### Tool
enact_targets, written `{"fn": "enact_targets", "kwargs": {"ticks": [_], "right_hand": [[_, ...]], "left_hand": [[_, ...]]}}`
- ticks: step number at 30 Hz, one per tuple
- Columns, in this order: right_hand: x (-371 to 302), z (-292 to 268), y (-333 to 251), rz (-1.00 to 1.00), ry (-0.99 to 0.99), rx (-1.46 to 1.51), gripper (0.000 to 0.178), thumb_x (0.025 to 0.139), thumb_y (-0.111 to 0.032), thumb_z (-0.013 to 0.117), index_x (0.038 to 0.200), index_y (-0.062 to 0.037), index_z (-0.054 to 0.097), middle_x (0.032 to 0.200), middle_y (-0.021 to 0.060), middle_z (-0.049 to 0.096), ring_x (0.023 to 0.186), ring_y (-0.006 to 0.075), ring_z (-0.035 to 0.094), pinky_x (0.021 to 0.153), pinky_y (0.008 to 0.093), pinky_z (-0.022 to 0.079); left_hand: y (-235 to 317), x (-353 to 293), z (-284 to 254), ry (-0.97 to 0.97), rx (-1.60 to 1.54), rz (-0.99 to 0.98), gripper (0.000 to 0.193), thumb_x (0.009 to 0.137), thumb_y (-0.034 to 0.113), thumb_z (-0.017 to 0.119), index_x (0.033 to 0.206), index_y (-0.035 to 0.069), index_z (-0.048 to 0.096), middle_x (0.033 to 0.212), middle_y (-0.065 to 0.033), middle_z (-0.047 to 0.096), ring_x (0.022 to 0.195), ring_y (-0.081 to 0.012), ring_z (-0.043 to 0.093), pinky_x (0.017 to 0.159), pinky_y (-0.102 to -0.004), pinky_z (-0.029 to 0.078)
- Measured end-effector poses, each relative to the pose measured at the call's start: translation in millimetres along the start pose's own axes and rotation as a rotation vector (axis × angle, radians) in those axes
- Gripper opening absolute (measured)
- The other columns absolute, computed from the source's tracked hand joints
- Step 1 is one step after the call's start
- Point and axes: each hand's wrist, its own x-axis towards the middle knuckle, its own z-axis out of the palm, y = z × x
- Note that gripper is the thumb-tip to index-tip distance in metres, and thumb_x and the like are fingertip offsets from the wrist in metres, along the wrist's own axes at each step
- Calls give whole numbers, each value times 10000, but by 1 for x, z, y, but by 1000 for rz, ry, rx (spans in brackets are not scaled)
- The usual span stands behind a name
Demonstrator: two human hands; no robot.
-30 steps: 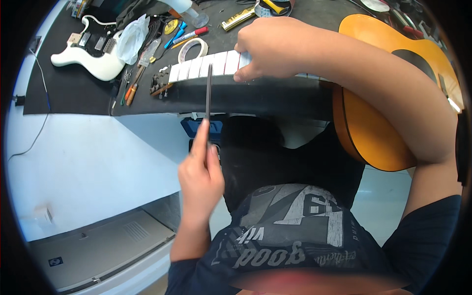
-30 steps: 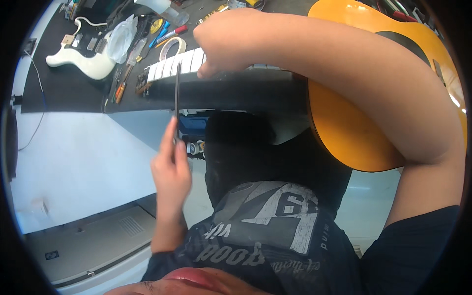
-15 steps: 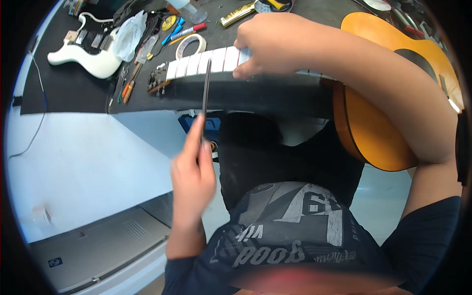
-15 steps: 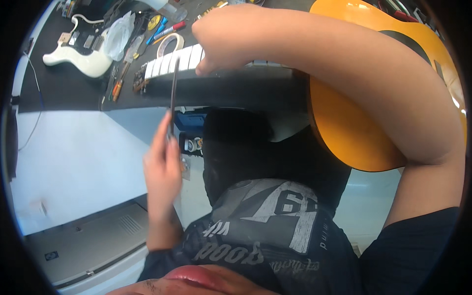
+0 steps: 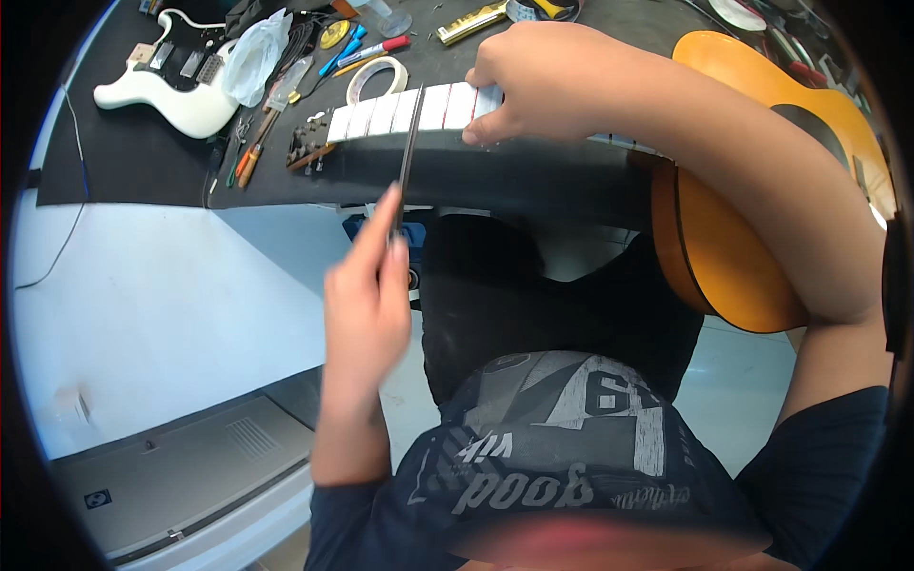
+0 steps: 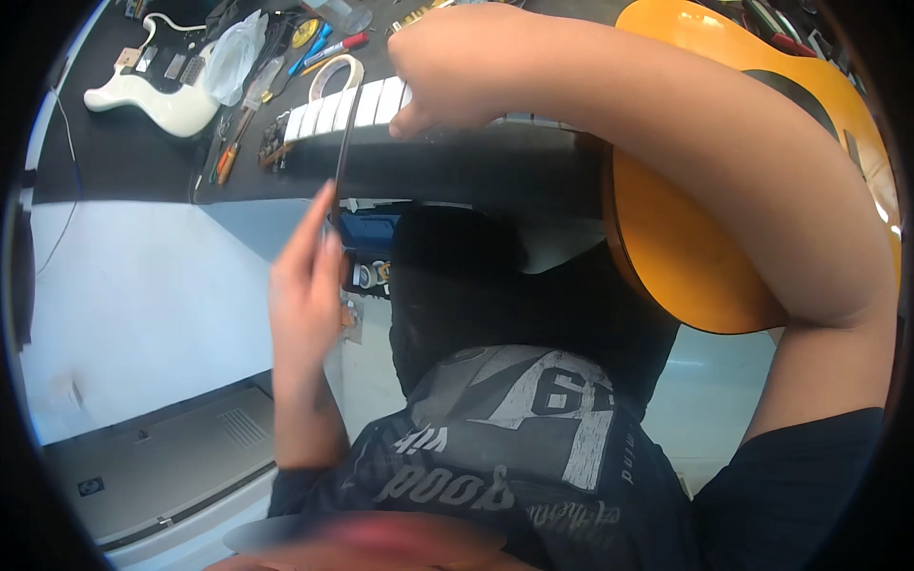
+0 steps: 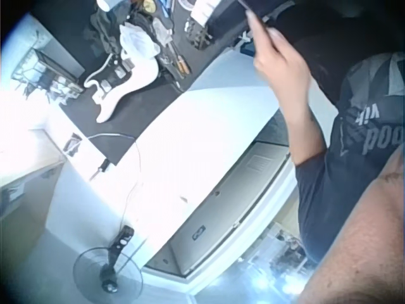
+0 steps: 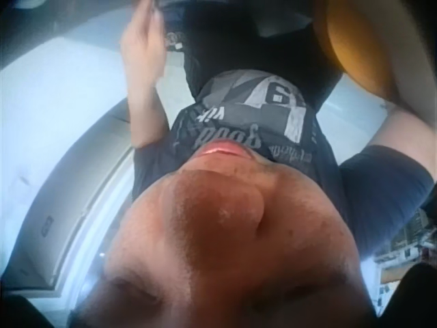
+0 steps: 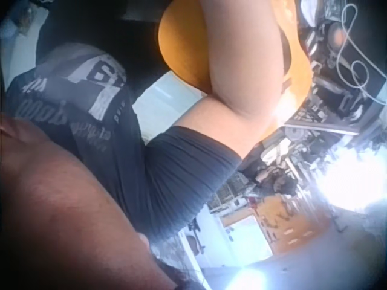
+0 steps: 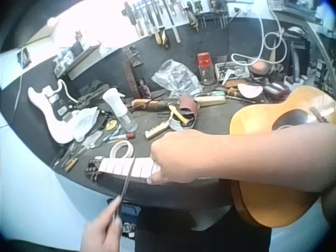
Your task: The person stands at a workbench and uses a handheld file to smooth and level the frets on a guitar neck, moving the file back and forth across multiple frets.
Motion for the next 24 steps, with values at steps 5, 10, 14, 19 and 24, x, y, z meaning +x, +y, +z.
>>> {"fn": "enact_targets", "kwargs": {"ticks": [5,10,14,19,24], "right_hand": [[-3,-8,-2,9,-57,-2,544,979,-485,800,1265,-23,826,948,202,813,922,350,811,894,459,640],[10,4,1,32,-70,-72,598,974,-481,808,1326,3,803,985,219,817,964,350,818,912,453,648],[8,4,-1,42,-109,-84,647,976,-497,798,1374,13,780,999,229,818,970,352,819,915,446,651],[8,1,5,50,-121,-32,668,978,-520,786,1383,12,775,1003,228,819,970,362,818,923,447,648],[11,0,0,32,-104,-69,681,962,-528,799,1374,15,779,995,216,823,977,364,816,927,451,644]], "left_hand": [[12,79,5,-55,-47,31,436,1135,128,599,1561,48,641,766,-44,580,682,-112,492,643,-320,458],[-28,-31,4,39,-2,81,530,1078,-39,551,1600,34,609,917,-62,727,771,-83,595,736,-276,513],[-6,6,3,-2,-20,26,488,1098,12,574,1583,38,620,810,-101,662,725,-103,570,696,-297,495],[17,82,8,-48,-16,64,425,1139,94,570,1555,34,633,757,-94,608,663,-116,516,639,-328,480],[-13,-35,-2,15,3,33,520,1085,-25,539,1600,11,603,992,-144,769,777,-120,640,758,-296,542]]}}
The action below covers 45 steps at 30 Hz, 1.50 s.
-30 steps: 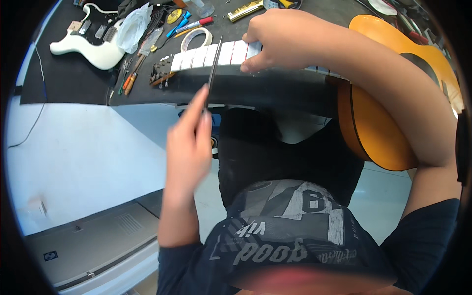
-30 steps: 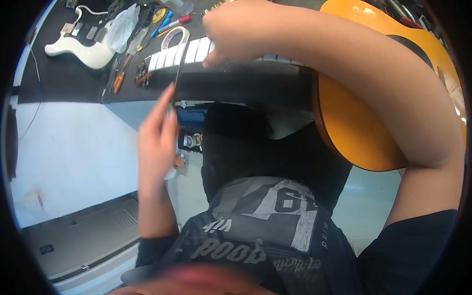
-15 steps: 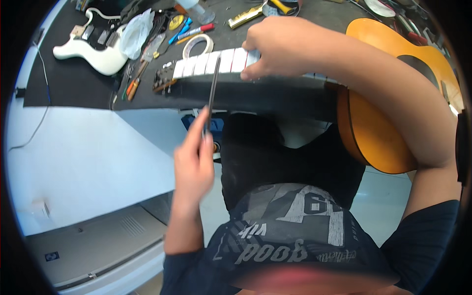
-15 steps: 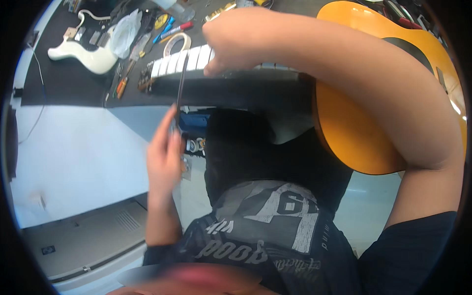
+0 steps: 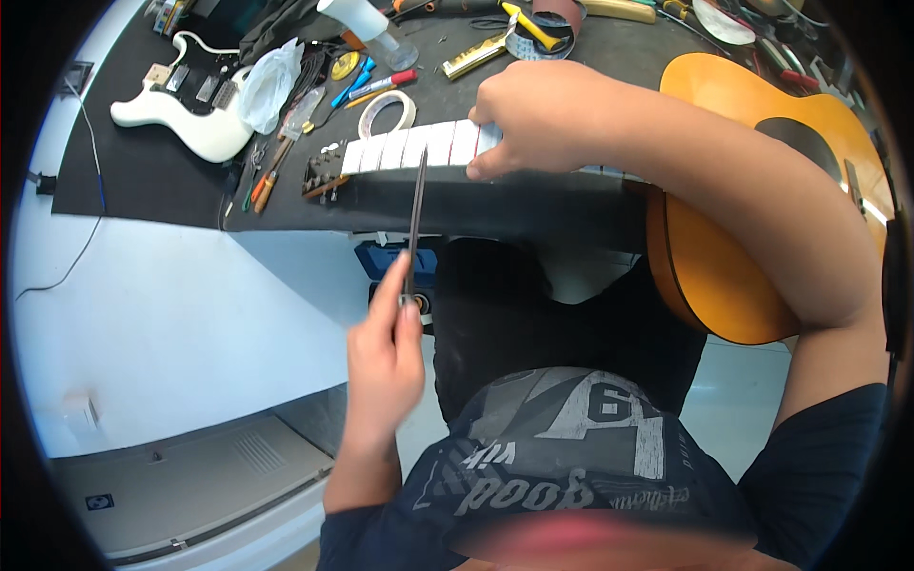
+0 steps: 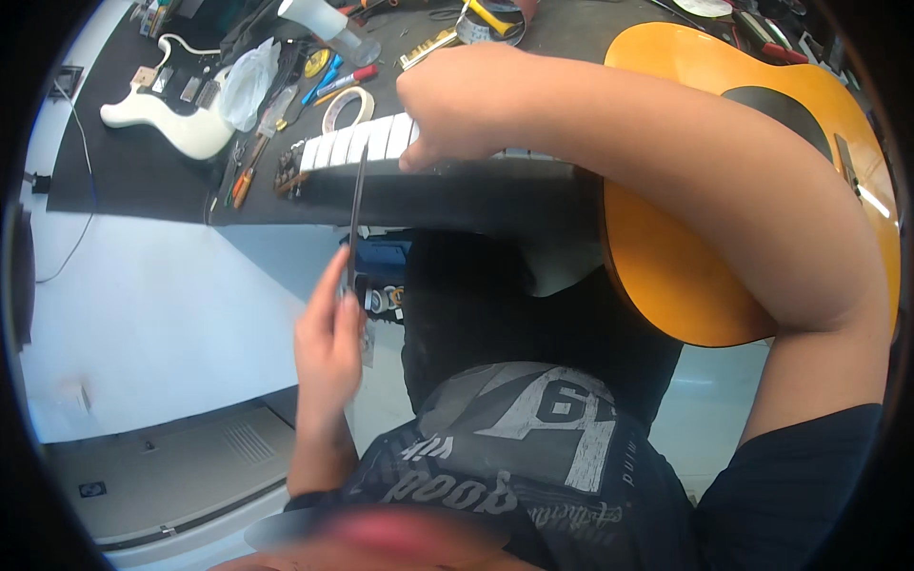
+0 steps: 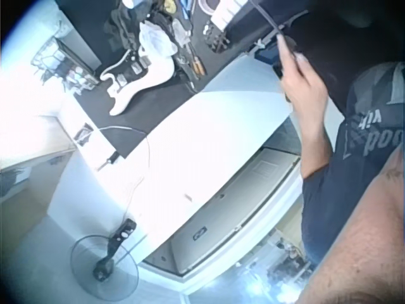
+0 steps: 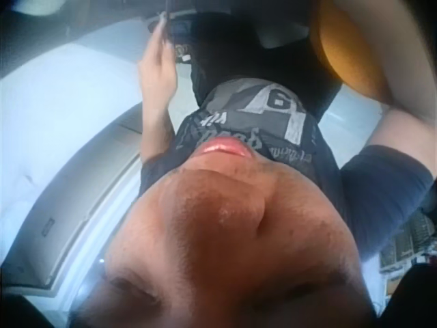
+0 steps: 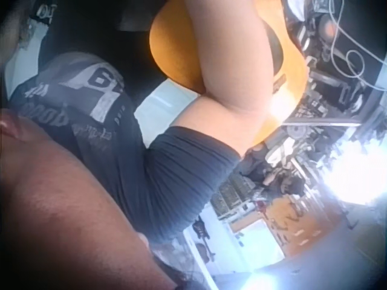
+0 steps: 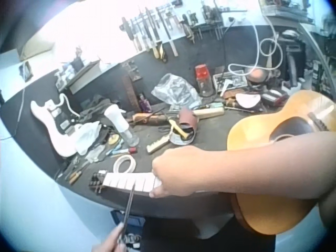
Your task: The person stands at a workbench and uses a handheld file to smooth and level the frets on a guitar neck, moving the file back and forth across multiple frets.
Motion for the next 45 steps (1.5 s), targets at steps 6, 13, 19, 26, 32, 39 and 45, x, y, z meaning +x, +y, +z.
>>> {"fn": "enact_targets", "kwargs": {"ticks": [6,13,19,26,32,39,45], "right_hand": [[-1,0,1,3,-17,11,670,972,-532,788,1366,10,783,999,207,823,1003,345,812,920,450,643],[-2,3,1,3,3,-11,594,988,-516,772,1316,-22,807,882,184,804,883,341,811,840,461,632],[-8,-4,-3,-8,-21,44,602,980,-512,779,1326,-20,806,884,181,812,883,342,815,849,460,636],[-3,1,-3,-10,18,-3,594,981,-500,785,1324,-14,806,908,188,814,920,356,812,869,457,632],[-10,-4,-8,18,-18,57,589,986,-480,795,1330,-2,802,961,226,813,964,357,811,919,455,627],[-5,4,-7,12,51,39,510,980,-477,810,1251,-46,838,888,203,799,904,335,802,884,462,614],[-12,-12,-12,21,-12,80,531,976,-486,812,1264,-40,830,927,228,800,949,363,801,908,471,615]], "left_hand": [[27,94,3,-35,67,22,436,1115,79,593,1546,28,636,720,-101,594,650,-132,541,650,-318,489],[8,10,-5,-25,-42,-18,493,1098,27,588,1590,34,617,793,-72,660,694,-105,551,673,-301,487],[25,98,3,-53,-63,-32,456,1125,98,585,1577,52,630,737,-55,573,673,-100,512,650,-321,474],[10,8,-12,-28,-125,-71,468,1115,61,580,1579,28,620,840,-63,671,732,-101,561,702,-286,491],[24,103,2,-27,-9,63,424,1113,95,604,1525,7,653,763,-105,600,678,-125,525,674,-312,487],[8,23,-9,-27,-52,-44,437,1107,97,606,1533,12,650,789,-129,636,683,-100,525,671,-305,485],[27,100,1,-35,4,19,476,1120,68,571,1591,19,618,775,30,503,728,-69,459,654,-283,413]]}}
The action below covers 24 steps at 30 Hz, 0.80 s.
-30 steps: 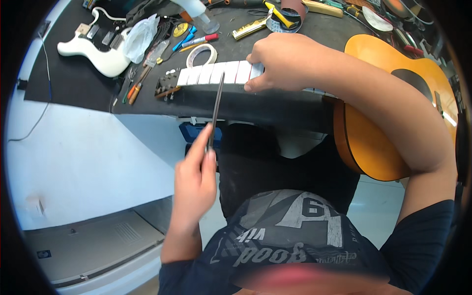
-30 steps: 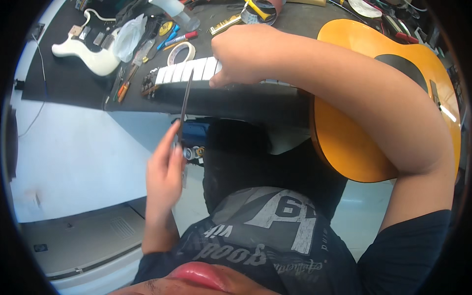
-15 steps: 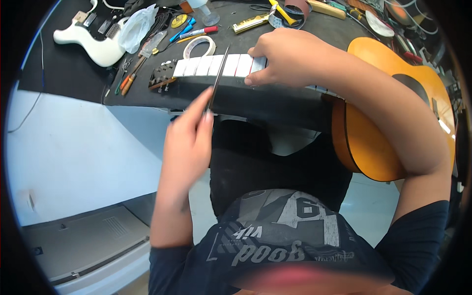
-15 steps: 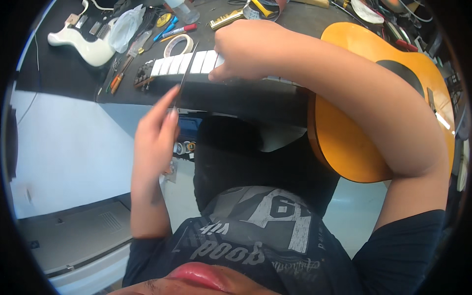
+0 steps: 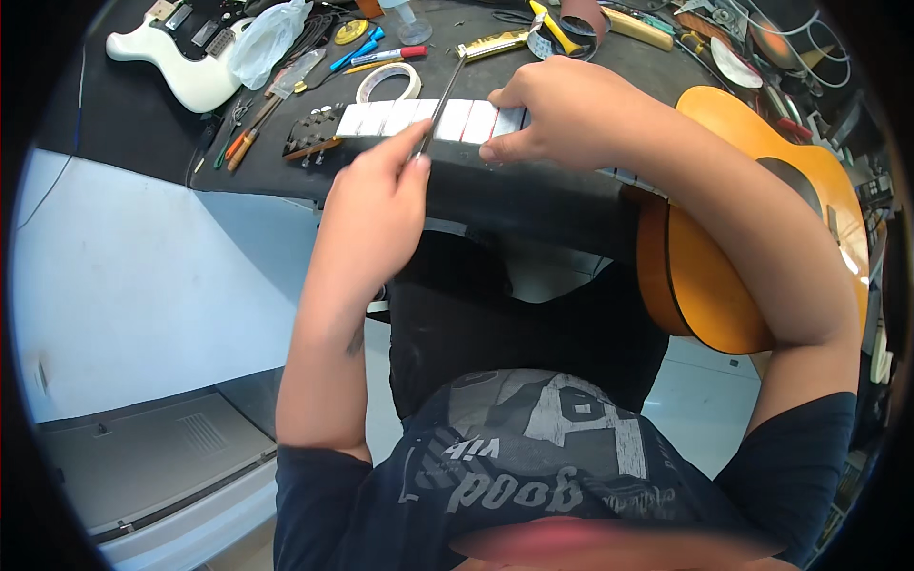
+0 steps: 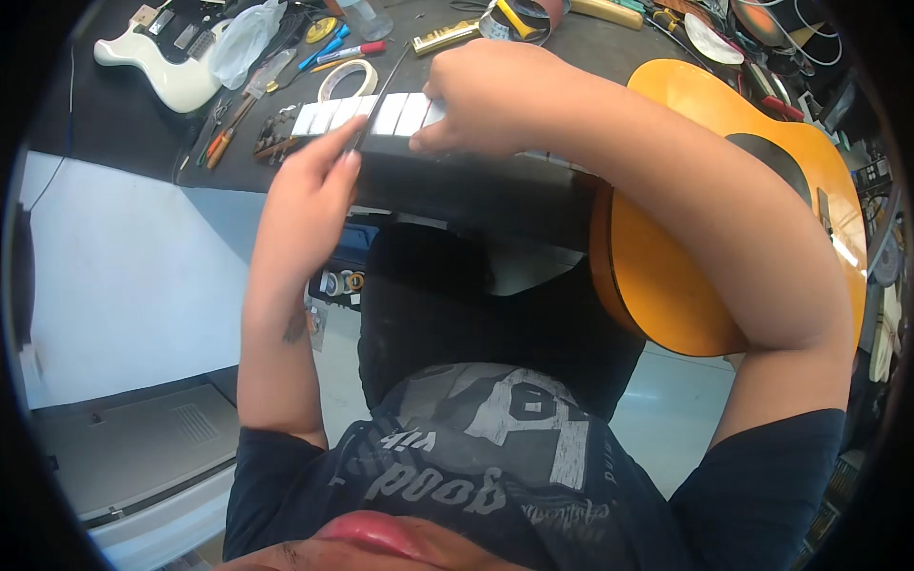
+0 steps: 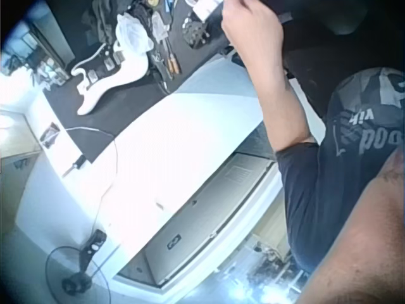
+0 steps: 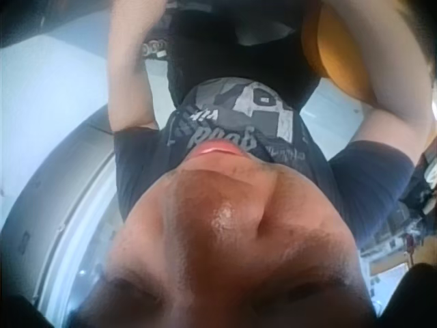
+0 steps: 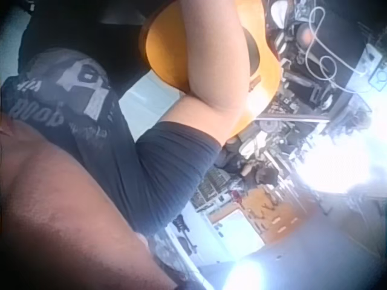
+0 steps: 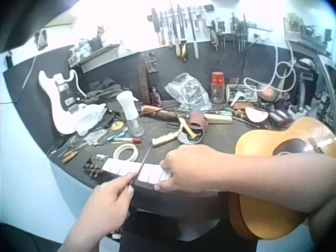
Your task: The person stands at a workbench and uses a handheld file to smooth and level the frets on a guitar neck, moving the file back and forth across multiple frets.
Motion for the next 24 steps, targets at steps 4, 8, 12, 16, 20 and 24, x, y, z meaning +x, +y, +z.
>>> {"fn": "enact_targets", "kwargs": {"ticks": [4,8,12,16,20,24], "right_hand": [[2,13,18,-21,84,4,562,979,-498,806,1273,-20,823,942,224,808,956,373,802,919,474,615],[7,4,1,10,-33,-32,611,977,-515,803,1335,-19,800,976,220,815,975,366,803,931,470,616],[4,2,3,-23,-4,-16,623,976,-519,804,1355,-24,792,968,222,812,943,366,805,921,471,618],[-1,6,13,2,27,-14,634,974,-515,806,1372,-22,785,972,220,814,952,356,807,925,457,619],[12,9,5,-49,33,-78,649,967,-504,815,1394,-17,775,981,219,817,945,348,811,923,443,620],[4,8,6,-4,18,-16,651,964,-501,821,1395,-16,775,1005,225,818,941,351,811,923,446,620]], "left_hand": [[3,-31,2,-15,115,7,468,1108,50,585,1572,9,631,1002,-95,739,858,-108,623,813,-292,524],[-8,-91,-1,101,68,-4,466,1073,59,626,1537,73,664,837,-238,735,714,-330,749,743,-374,562],[0,-8,-1,49,104,30,429,1089,106,630,1512,53,675,820,-218,722,649,-295,672,722,-366,545],[-3,-12,4,-13,-13,-11,437,1102,102,611,1534,50,658,776,-182,683,615,-208,559,685,-344,517],[-42,-100,3,87,-69,54,485,1081,0,589,1563,14,631,743,-145,628,630,-152,549,674,-304,505],[-12,-45,0,-9,-20,-44,445,1107,80,583,1541,-10,632,851,-188,713,726,-193,629,777,-362,555]]}}
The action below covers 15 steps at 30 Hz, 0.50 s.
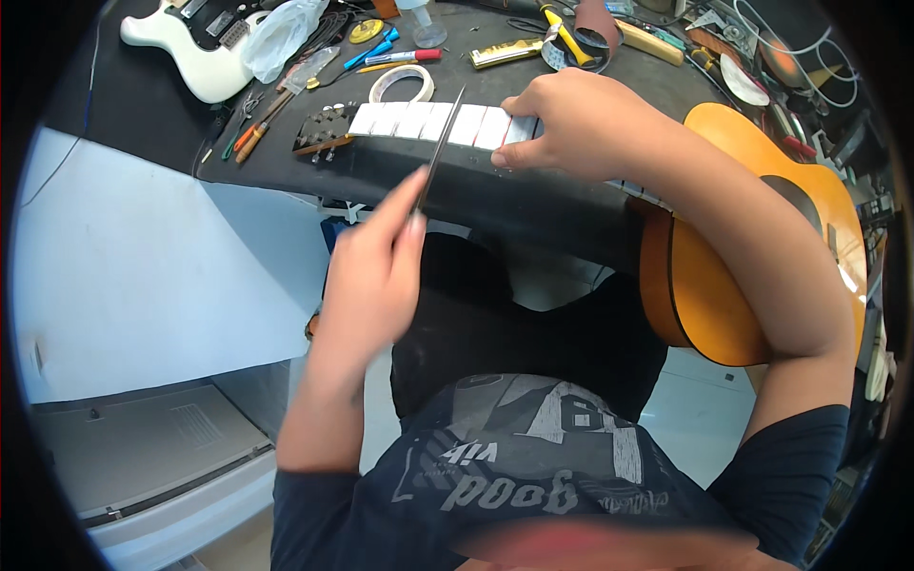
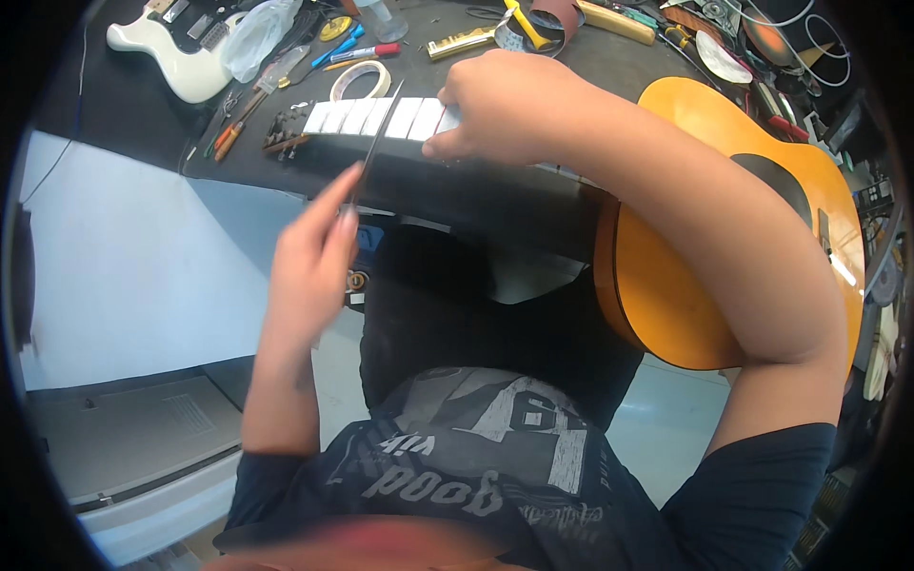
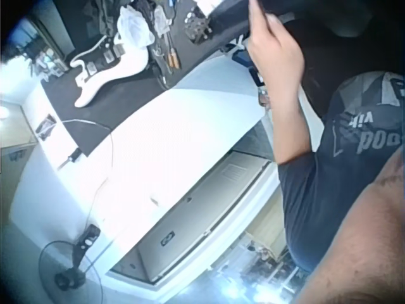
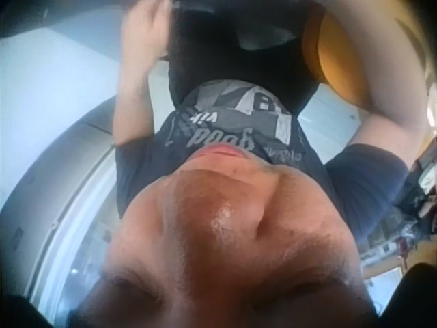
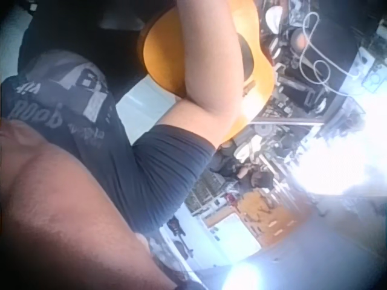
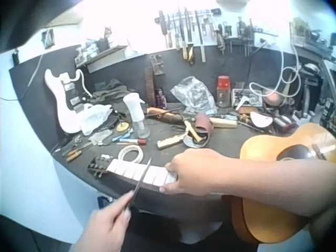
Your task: The person stands at a workbench and uses a handheld file to smooth and level the frets on a guitar neck, moving the file back and forth across multiple frets.
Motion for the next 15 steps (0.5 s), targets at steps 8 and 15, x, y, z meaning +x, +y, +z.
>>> {"fn": "enact_targets", "kwargs": {"ticks": [8,15], "right_hand": [[1,3,5,-36,56,-40,657,967,-498,823,1400,-6,770,1022,234,815,985,364,803,946,456,610],[-4,-5,-1,-12,18,-4,561,982,-536,772,1231,-37,837,1042,188,830,1037,337,810,953,471,631]], "left_hand": [[-27,-22,0,36,-92,67,498,1125,49,562,1621,19,593,819,26,548,747,-67,491,678,-256,431],[-24,-63,-10,137,-81,98,476,1093,-1,597,1568,6,638,705,-30,557,624,-80,468,614,-257,407]]}}
